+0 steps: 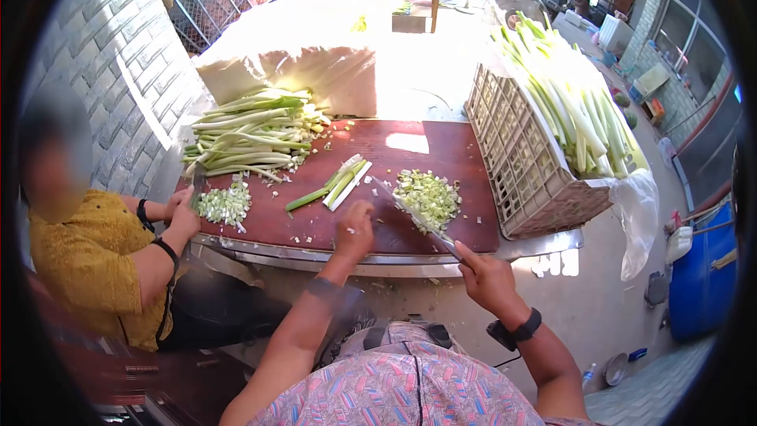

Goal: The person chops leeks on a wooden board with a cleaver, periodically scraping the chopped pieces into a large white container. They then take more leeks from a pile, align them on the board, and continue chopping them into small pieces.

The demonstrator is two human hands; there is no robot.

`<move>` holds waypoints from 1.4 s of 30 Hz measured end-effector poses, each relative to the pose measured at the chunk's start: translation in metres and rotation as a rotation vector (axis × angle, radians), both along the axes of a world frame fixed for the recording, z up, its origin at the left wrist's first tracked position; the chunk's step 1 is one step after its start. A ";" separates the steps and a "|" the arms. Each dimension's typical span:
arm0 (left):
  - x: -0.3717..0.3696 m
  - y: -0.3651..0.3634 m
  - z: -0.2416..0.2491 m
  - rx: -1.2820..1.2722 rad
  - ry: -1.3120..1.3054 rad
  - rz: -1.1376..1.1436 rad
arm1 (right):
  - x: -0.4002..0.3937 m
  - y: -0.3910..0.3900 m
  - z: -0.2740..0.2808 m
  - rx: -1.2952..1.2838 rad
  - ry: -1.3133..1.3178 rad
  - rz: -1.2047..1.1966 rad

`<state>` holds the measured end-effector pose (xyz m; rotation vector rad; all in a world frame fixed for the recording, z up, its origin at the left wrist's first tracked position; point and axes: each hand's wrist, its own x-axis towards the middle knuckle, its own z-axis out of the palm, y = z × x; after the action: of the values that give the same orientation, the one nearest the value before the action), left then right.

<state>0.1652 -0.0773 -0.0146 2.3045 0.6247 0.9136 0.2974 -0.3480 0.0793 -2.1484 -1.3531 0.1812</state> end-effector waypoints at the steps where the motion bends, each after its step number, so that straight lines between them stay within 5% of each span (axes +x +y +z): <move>1: 0.002 -0.003 0.016 0.082 -0.106 0.058 | 0.002 -0.008 0.006 -0.033 -0.118 0.001; 4: 0.006 -0.015 0.052 0.141 -0.156 -0.018 | 0.015 -0.021 0.008 -0.073 -0.381 0.010; 6: 0.012 -0.028 0.070 0.388 0.193 -0.466 | 0.019 -0.024 0.010 -0.079 -0.521 0.019; 9: 0.028 -0.011 0.055 0.409 0.407 -0.429 | 0.026 -0.040 0.016 -0.100 -0.732 0.041; 12: 0.040 0.021 0.025 0.366 0.566 -0.209 | 0.031 -0.070 0.011 -0.107 -0.688 -0.029; 14: 0.038 0.016 0.019 0.389 0.371 -0.100 | 0.023 -0.082 0.011 -0.049 -0.414 -0.145; 16: 0.045 -0.007 0.013 0.427 0.389 -0.112 | 0.016 -0.087 -0.006 0.009 -0.339 -0.208; 18: 0.051 -0.044 0.014 0.466 0.410 -0.436 | 0.003 -0.081 -0.010 0.081 -0.138 -0.411; 23: 0.081 -0.103 -0.004 0.492 0.372 -0.724 | -0.008 -0.063 -0.010 -0.041 -0.131 -0.529; 28: 0.094 -0.092 -0.010 0.483 0.414 -0.704 | -0.011 -0.041 -0.024 -0.143 -0.126 -0.493; 34: 0.088 -0.055 -0.015 0.455 0.462 -0.469 | 0.002 -0.019 -0.050 0.023 -0.044 -0.424; 37: 0.072 -0.039 0.001 0.341 0.517 -0.281 | 0.006 -0.023 -0.057 0.191 0.625 -0.508; 38: 0.066 -0.034 0.001 0.220 0.450 -0.176 | 0.004 -0.025 -0.055 0.185 0.625 -0.501; 40: 0.057 -0.028 -0.008 0.174 0.473 -0.145 | 0.000 -0.037 -0.062 0.317 1.052 -0.606; 42: 0.051 -0.027 -0.007 0.129 0.489 -0.113 | -0.009 -0.045 -0.070 0.310 1.112 -0.606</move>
<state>0.2164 -0.1044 -0.0213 2.6708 0.6362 0.3403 0.2886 -0.3932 0.0097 -1.6183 -0.0782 0.7219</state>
